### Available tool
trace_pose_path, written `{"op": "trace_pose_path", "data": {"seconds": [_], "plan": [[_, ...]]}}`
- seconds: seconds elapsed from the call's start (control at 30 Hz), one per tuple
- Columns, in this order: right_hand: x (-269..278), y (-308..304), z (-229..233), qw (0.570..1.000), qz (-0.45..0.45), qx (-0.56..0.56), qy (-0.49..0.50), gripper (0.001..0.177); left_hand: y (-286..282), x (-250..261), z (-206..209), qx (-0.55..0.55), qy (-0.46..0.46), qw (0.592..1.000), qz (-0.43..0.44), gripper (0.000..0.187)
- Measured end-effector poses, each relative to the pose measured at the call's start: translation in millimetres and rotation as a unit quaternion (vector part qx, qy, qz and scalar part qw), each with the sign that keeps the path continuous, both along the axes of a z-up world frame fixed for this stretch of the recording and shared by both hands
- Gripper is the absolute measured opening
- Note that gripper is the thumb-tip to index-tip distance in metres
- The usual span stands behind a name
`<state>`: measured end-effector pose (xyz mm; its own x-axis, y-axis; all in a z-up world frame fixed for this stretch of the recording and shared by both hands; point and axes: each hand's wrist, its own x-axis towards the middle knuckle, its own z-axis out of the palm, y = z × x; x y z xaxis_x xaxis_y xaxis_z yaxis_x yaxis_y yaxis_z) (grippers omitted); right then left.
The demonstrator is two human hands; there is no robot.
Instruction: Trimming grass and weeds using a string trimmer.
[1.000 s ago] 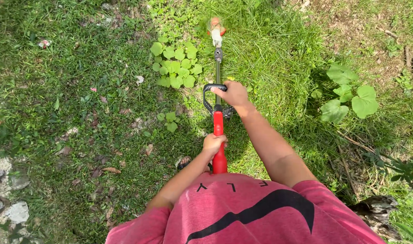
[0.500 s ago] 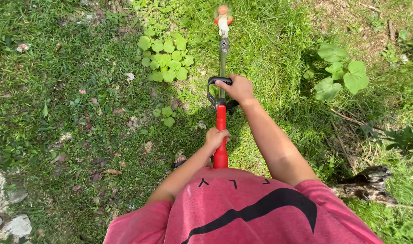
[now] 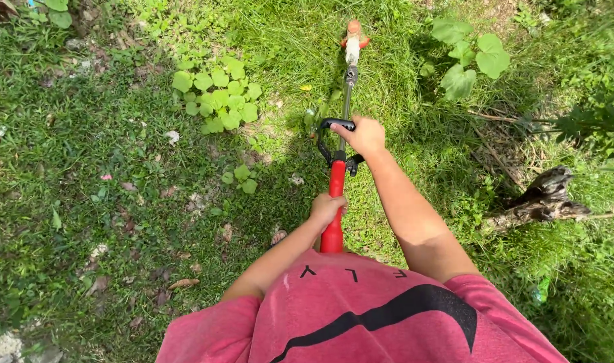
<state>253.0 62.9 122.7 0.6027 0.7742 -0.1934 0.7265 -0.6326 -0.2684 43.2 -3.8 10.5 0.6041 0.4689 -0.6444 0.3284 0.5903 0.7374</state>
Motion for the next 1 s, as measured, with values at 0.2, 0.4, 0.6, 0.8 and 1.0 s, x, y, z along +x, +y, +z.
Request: {"op": "trace_pose_path", "data": {"seconds": [0.2,0.4,0.6,0.8,1.0], "plan": [[-42,-12,-4,1.000,0.001,0.005,0.000,0.075,-6,-41,-3,0.005,-0.020,1.000,-0.009,0.013],[-88,0,-7,1.000,0.016,-0.002,0.006,0.074,-15,-78,-38,-0.054,-0.056,0.996,0.048,0.013],[-123,15,-11,0.998,0.040,-0.027,0.050,0.075,-7,-115,-15,-0.069,-0.011,0.996,0.062,0.011],[-137,15,-11,0.996,0.051,0.011,0.078,0.071,-7,-131,-4,-0.080,-0.042,0.994,0.068,0.008],[-131,2,0,0.994,0.021,0.049,0.095,0.067,-8,-123,-4,-0.027,-0.024,0.999,0.035,0.012]]}}
